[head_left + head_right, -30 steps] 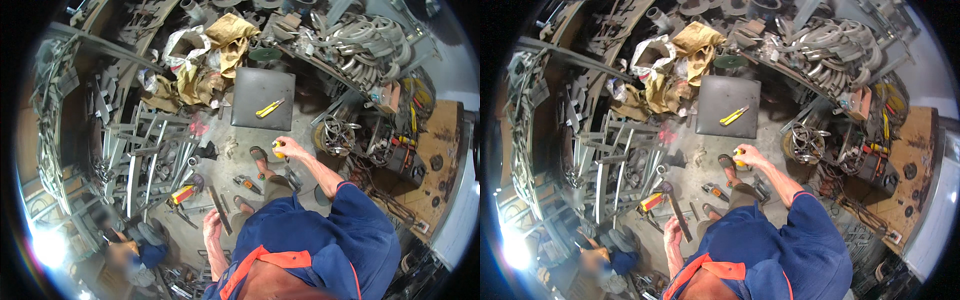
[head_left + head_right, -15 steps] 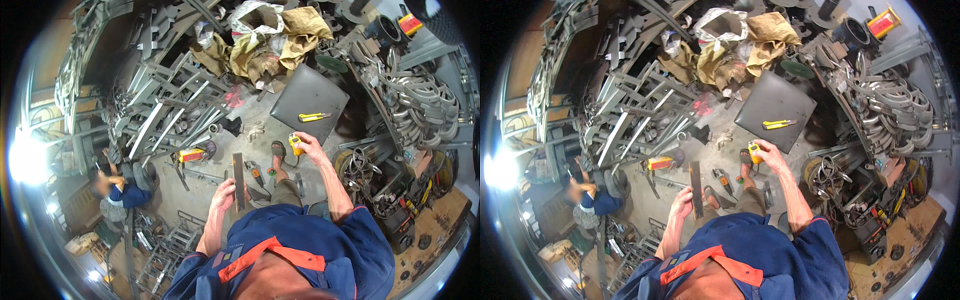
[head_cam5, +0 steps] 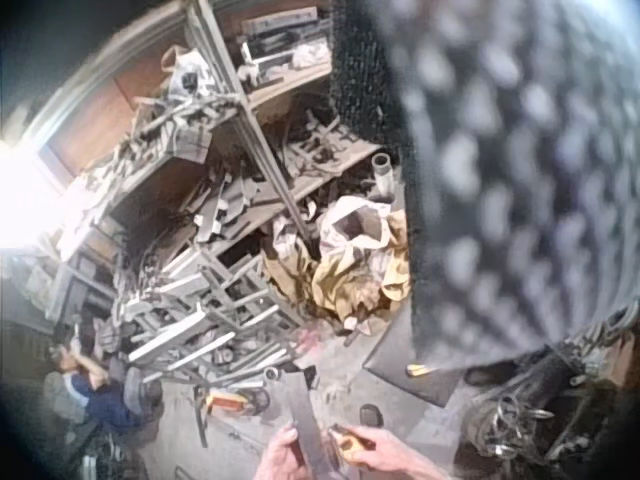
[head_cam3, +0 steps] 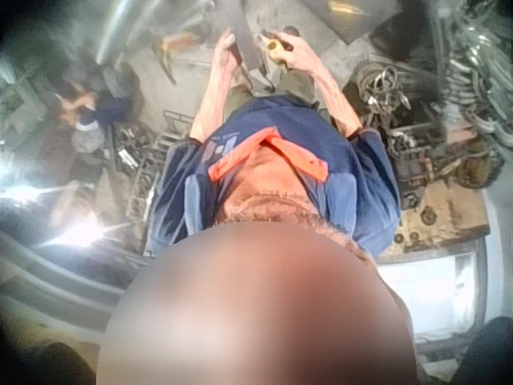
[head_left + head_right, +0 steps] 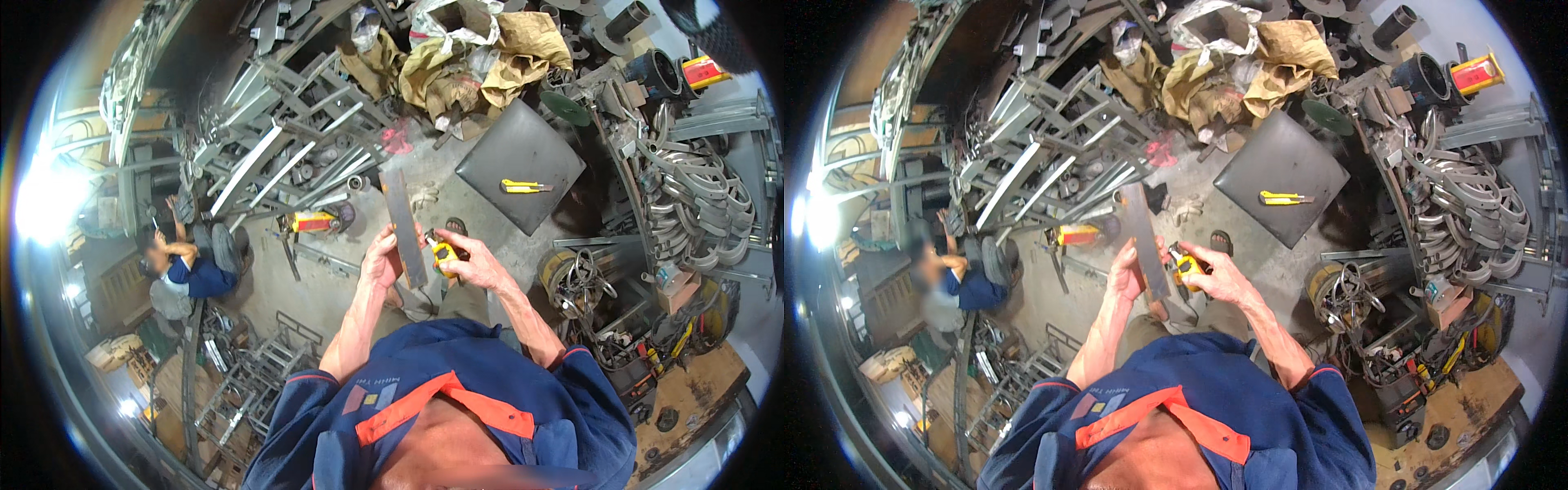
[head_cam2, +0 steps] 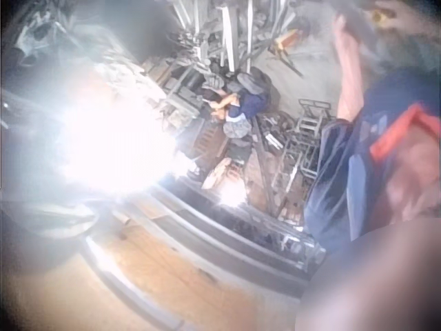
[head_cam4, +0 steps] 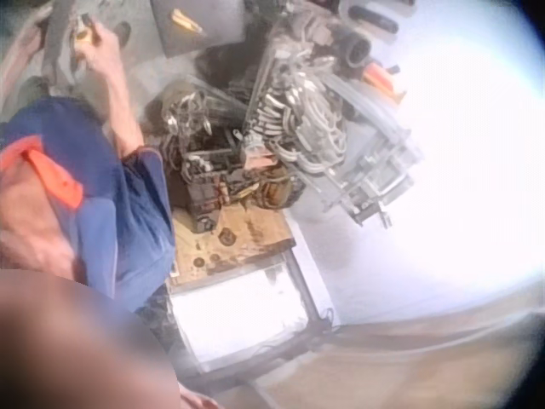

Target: The person walks through a cluttered workshop, picks up a small metal bar, and kneels on the floor. They then use a tape measure to measure the metal bar multiple times while another person works nearby.

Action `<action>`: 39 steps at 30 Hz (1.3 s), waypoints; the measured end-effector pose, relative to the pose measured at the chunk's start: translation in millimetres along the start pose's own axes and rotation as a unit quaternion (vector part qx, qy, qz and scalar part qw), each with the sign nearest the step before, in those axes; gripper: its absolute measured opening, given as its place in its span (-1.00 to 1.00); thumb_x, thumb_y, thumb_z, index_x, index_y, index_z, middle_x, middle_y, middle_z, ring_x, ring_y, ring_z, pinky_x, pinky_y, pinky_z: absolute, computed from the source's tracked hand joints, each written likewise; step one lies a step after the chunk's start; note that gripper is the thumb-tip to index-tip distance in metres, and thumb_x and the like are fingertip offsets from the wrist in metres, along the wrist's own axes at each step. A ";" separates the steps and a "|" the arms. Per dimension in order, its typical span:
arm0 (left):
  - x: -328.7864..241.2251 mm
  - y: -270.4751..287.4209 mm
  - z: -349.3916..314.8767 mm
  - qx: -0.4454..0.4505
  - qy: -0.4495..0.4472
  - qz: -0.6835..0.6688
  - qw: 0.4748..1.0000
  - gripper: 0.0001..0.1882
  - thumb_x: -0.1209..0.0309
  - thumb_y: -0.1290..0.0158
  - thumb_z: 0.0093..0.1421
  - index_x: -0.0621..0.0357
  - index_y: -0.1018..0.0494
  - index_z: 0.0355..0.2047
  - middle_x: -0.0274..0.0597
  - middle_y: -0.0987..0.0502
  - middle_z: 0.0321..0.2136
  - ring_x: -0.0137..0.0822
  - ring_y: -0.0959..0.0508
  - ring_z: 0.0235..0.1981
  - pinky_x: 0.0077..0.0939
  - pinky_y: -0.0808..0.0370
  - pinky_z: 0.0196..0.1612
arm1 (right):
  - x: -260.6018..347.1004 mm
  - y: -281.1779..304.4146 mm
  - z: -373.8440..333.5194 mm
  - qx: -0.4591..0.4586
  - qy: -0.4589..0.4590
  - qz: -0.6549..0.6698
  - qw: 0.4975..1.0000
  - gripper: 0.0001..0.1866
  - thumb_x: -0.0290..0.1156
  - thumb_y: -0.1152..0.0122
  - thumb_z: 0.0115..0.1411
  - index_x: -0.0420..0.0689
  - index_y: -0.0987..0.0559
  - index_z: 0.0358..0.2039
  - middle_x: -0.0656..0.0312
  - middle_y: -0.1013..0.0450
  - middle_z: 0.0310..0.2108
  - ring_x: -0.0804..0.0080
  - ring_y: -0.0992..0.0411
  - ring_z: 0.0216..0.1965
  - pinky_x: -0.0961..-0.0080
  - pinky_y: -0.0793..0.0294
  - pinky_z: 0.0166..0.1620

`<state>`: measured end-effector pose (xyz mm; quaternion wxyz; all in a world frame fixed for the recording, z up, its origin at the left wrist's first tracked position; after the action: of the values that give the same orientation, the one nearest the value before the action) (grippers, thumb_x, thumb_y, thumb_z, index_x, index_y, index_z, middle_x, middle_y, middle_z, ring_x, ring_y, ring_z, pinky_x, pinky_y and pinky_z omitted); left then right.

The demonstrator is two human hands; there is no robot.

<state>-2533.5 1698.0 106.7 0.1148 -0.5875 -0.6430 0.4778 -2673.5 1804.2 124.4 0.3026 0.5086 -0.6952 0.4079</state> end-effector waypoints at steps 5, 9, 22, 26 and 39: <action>0.6 5.3 -4.5 -0.001 -0.004 0.024 1.000 -0.66 0.33 -0.23 0.20 0.21 -0.48 -0.07 0.00 -0.55 -0.06 -0.15 -0.58 -0.06 -0.19 -0.49 0.12 | 1.7 -7.3 -2.0 -0.021 0.014 -0.055 0.998 -0.27 -0.38 -0.29 0.09 -0.19 -0.35 0.31 0.09 -0.50 0.04 0.45 -0.46 -0.06 0.45 -0.45 0.05; -1.6 12.5 -7.4 -0.022 -0.013 0.048 0.999 -0.59 0.28 -0.24 0.20 0.25 -0.45 -0.03 0.01 -0.53 -0.07 -0.16 -0.57 -0.08 -0.23 -0.53 0.07 | 5.8 -15.9 -2.7 -0.039 0.050 -0.130 0.989 -0.23 -0.31 -0.30 0.04 -0.15 -0.35 0.31 0.02 -0.50 -0.05 0.25 -0.49 -0.11 0.37 -0.46 0.01; -84.8 56.6 -15.0 -0.029 -0.127 0.001 0.992 -0.36 0.17 -0.19 0.22 0.25 -0.30 0.21 -0.05 -0.44 0.10 -0.12 -0.48 0.09 -0.17 -0.47 0.17 | -63.1 -6.4 -58.4 0.040 -0.068 -0.116 0.990 -0.30 -0.42 -0.42 -0.03 -0.23 -0.45 0.17 0.14 -0.52 -0.09 0.41 -0.48 -0.12 0.43 -0.48 -0.02; -83.2 60.1 -8.7 -0.021 -0.141 -0.029 0.989 -0.38 0.16 -0.16 0.24 0.18 -0.31 0.22 -0.04 -0.46 0.11 -0.11 -0.49 0.06 0.29 -0.35 0.23 | -57.0 -2.6 -64.2 0.022 -0.110 0.040 0.993 -0.35 -0.48 -0.38 0.04 -0.18 -0.46 0.20 0.25 -0.53 -0.09 0.49 -0.48 -0.12 0.46 -0.49 0.03; -32.1 82.5 8.1 -0.072 -0.100 -0.051 0.991 -0.49 0.35 -0.21 0.22 0.16 -0.37 0.16 -0.12 -0.56 0.02 -0.17 -0.56 0.05 -0.17 -0.47 0.19 | 14.8 -49.2 -9.1 0.013 -0.037 0.065 0.997 -0.47 -0.51 -0.23 0.13 -0.26 -0.47 0.15 0.27 -0.54 -0.18 0.60 -0.48 -0.20 0.55 -0.49 -0.10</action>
<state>-2476.8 1654.2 54.0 0.0318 -0.5103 -0.7129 0.4801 -2630.9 1798.0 153.9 0.2428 0.4811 -0.7321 0.4167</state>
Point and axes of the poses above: each hand's wrist, its own z-axis towards the middle knuckle, its own y-axis out of the back of the hand, x = y × z, the point moved 8 cm from there along z, towards the middle knuckle
